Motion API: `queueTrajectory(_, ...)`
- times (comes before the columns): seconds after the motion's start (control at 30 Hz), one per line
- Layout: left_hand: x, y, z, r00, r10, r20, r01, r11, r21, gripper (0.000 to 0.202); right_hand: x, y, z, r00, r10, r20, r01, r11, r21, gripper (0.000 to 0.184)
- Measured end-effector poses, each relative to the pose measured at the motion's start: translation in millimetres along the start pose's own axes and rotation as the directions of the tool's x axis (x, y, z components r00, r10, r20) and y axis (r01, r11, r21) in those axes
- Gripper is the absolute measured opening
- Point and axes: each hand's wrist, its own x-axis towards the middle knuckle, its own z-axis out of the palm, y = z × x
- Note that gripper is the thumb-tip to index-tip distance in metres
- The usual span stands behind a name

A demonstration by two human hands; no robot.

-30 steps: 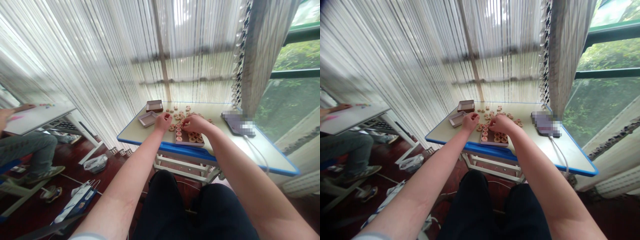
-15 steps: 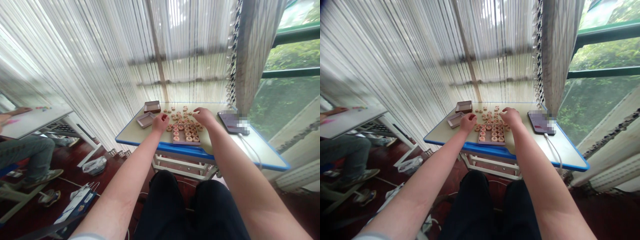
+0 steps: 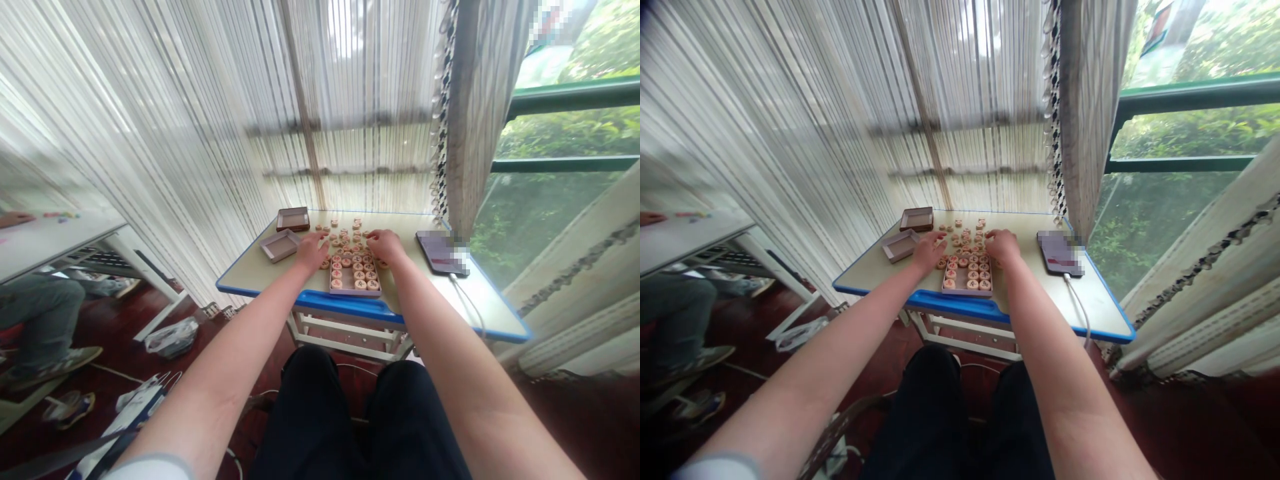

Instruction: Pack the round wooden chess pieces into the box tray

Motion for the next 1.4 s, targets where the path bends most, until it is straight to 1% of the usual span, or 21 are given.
queueTrajectory(0.1, 19, -2, 8.0, 1.0, 0.003, 0.031, -0.003, 1.0, -0.007, 0.029, 5, -1, 4, 0.998, -0.062, -0.014, 0.062, 0.998, 0.017, 0.03)
queueTrajectory(0.17, 37, -3, 15.0, 0.997, 0.016, 0.069, -0.016, 1.0, 0.008, 0.029, 8, -2, 6, 0.997, -0.066, -0.027, 0.067, 0.997, 0.047, 0.029)
queueTrajectory(0.23, 55, -5, 22.6, 0.991, 0.027, 0.134, -0.032, 0.999, 0.035, 0.03, 11, -3, 8, 0.997, -0.059, -0.044, 0.063, 0.994, 0.09, 0.027)
queueTrajectory(0.3, 72, -8, 30.6, 0.973, 0.04, 0.226, -0.056, 0.996, 0.063, 0.031, 12, -3, 10, 0.996, -0.056, -0.067, 0.064, 0.989, 0.133, 0.026)
queueTrajectory(0.37, 84, -11, 38.3, 0.95, 0.049, 0.308, -0.082, 0.992, 0.095, 0.033, 13, -3, 12, 0.997, -0.024, -0.076, 0.036, 0.986, 0.164, 0.026)
queueTrajectory(0.43, 90, -14, 45.1, 0.933, 0.074, 0.351, -0.12, 0.987, 0.111, 0.034, 13, -2, 16, 0.996, 0.014, -0.09, 0.001, 0.986, 0.166, 0.027)
queueTrajectory(0.53, 91, -18, 51.8, 0.923, 0.124, 0.364, -0.181, 0.975, 0.128, 0.036, 14, -2, 19, 0.989, 0.088, -0.116, -0.067, 0.983, 0.173, 0.027)
queueTrajectory(0.6, 90, -19, 53.7, 0.892, 0.144, 0.428, -0.224, 0.964, 0.141, 0.035, 15, -3, 18, 0.982, 0.114, -0.151, -0.084, 0.978, 0.19, 0.026)
queueTrajectory(0.67, 89, -20, 54.5, 0.876, 0.151, 0.459, -0.236, 0.962, 0.135, 0.034, 17, -5, 15, 0.978, 0.126, -0.169, -0.086, 0.971, 0.223, 0.026)
queueTrajectory(0.7, 89, -20, 54.8, 0.878, 0.153, 0.455, -0.237, 0.962, 0.134, 0.033, 18, -6, 12, 0.975, 0.139, -0.173, -0.094, 0.965, 0.244, 0.026)
queueTrajectory(0.8, 89, -19, 56.2, 0.903, 0.162, 0.397, -0.231, 0.964, 0.134, 0.032, 18, -8, 4, 0.968, 0.183, -0.171, -0.134, 0.955, 0.265, 0.028)
queueTrajectory(0.83, 89, -19, 56.8, 0.914, 0.16, 0.374, -0.227, 0.963, 0.142, 0.032, 18, -9, 1, 0.966, 0.195, -0.172, -0.153, 0.961, 0.232, 0.028)
queueTrajectory(0.9, 90, -19, 57.3, 0.92, 0.145, 0.364, -0.22, 0.96, 0.172, 0.034, 15, -10, -3, 0.96, 0.222, -0.171, -0.207, 0.973, 0.103, 0.029)
queueTrajectory(0.97, 90, -19, 56.9, 0.903, 0.131, 0.41, -0.228, 0.953, 0.198, 0.034, 13, -9, -6, 0.953, 0.265, -0.144, -0.272, 0.962, -0.033, 0.03)
queueTrajectory(1.03, 90, -18, 55.5, 0.876, 0.137, 0.463, -0.25, 0.949, 0.193, 0.033, 12, -8, -6, 0.951, 0.298, -0.084, -0.306, 0.947, -0.094, 0.033)
queueTrajectory(1.1, 89, -16, 54.0, 0.869, 0.158, 0.47, -0.26, 0.952, 0.16, 0.031, 13, -7, -5, 0.956, 0.291, -0.028, -0.293, 0.953, -0.081, 0.034)
queueTrajectory(1.2, 89, -12, 52.9, 0.874, 0.189, 0.448, -0.257, 0.962, 0.095, 0.028, 17, -5, -3, 0.97, 0.244, 0.019, -0.244, 0.97, 0.01, 0.034)
queueTrajectory(1.3, 90, -11, 53.6, 0.889, 0.201, 0.411, -0.246, 0.967, 0.059, 0.028, 20, -3, -4, 0.973, 0.23, 0.027, -0.232, 0.967, 0.105, 0.033)
queueTrajectory(1.4, 90, -11, 53.9, 0.897, 0.205, 0.39, -0.236, 0.971, 0.034, 0.03, 20, -1, -8, 0.96, 0.279, 0.014, -0.278, 0.951, 0.137, 0.033)
